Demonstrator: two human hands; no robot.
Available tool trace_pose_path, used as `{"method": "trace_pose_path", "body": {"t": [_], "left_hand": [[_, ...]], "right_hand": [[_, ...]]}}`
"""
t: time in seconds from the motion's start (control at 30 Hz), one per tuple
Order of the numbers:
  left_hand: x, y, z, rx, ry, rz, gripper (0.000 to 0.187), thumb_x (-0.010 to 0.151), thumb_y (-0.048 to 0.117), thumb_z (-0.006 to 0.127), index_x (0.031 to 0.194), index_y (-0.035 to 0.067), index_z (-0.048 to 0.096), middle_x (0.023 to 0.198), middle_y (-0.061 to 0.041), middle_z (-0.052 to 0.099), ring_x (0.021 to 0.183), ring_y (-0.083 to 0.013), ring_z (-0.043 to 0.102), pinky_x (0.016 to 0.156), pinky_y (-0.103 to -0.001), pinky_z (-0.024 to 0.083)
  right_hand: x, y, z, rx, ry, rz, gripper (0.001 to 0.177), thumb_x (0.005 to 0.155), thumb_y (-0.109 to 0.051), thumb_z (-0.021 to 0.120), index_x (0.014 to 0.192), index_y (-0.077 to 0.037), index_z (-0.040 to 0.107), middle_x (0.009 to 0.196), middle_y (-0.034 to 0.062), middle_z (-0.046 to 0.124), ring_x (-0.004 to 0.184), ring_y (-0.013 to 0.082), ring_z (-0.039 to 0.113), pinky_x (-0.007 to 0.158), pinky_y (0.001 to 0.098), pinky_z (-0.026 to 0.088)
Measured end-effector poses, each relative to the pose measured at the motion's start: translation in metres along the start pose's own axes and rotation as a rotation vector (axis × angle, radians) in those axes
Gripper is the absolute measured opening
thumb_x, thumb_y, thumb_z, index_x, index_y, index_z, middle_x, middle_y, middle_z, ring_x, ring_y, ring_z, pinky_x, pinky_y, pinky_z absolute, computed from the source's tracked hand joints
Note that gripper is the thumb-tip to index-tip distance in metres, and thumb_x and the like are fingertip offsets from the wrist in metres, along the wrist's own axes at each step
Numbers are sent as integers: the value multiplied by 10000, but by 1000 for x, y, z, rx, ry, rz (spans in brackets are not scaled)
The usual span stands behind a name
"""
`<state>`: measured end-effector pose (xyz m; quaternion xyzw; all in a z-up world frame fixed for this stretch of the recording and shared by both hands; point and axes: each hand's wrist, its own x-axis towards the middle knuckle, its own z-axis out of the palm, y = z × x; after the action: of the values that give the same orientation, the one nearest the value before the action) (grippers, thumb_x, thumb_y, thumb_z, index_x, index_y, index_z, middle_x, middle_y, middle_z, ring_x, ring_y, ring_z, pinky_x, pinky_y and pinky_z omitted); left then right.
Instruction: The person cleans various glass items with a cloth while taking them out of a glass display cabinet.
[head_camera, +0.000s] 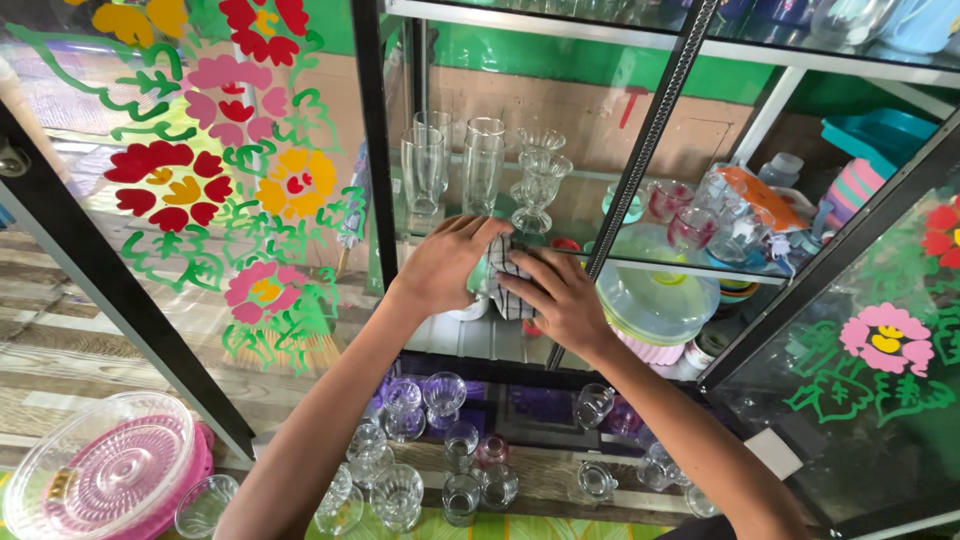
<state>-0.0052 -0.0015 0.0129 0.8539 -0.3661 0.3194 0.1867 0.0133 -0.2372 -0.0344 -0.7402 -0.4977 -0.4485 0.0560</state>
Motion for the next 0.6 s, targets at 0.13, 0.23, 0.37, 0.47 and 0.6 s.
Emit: {"method": "trace_pose_path", "body": {"t": [0.13, 0.23, 0.37, 0.47, 0.6], "left_hand": [[8, 14, 0, 0, -4, 42, 825, 518, -56, 779, 1283, 64, 495, 1233, -121, 652, 1186, -354, 609, 994, -419, 498], [13, 22, 3, 131, -23, 34, 836, 502, -87, 761, 1281, 66, 497, 1229, -123, 648, 1180, -319, 613, 955, -383, 522], [13, 23, 7, 231, 20, 40, 814, 571, -108, 701, 1340, 51, 485, 1199, -104, 642, 1178, -292, 604, 997, -365, 509], [15, 25, 14, 274, 66, 46, 810, 600, -116, 663, 1374, 28, 471, 1184, -102, 629, 1173, -294, 598, 1025, -368, 501], [24, 28, 17, 306, 230, 101, 704, 633, -104, 676, 1295, 22, 474, 1247, -122, 613, 1198, -313, 584, 1008, -389, 493]], "right_hand": [[-2, 0, 6, -169, 98, -70, 546, 672, -38, 788, 1206, -140, 735, 1395, 38, 593, 1299, 273, 528, 1023, 478, 461], [0, -4, 14, -144, 43, 25, 439, 684, -47, 776, 1116, -101, 723, 1384, 66, 598, 1313, 290, 520, 1025, 489, 471], [-3, 1, 23, 497, 11, 453, 468, 666, 11, 696, 1131, -48, 711, 1211, 113, 698, 1125, 289, 649, 970, 452, 532], [-12, 22, 35, 1254, 125, 929, 309, 824, 24, 689, 1130, -11, 710, 1084, 125, 750, 950, 243, 732, 848, 406, 575], [-20, 35, 42, 1899, 420, 1322, 192, 891, -43, 668, 1079, -58, 701, 1026, 124, 740, 841, 215, 753, 739, 365, 617]]}}
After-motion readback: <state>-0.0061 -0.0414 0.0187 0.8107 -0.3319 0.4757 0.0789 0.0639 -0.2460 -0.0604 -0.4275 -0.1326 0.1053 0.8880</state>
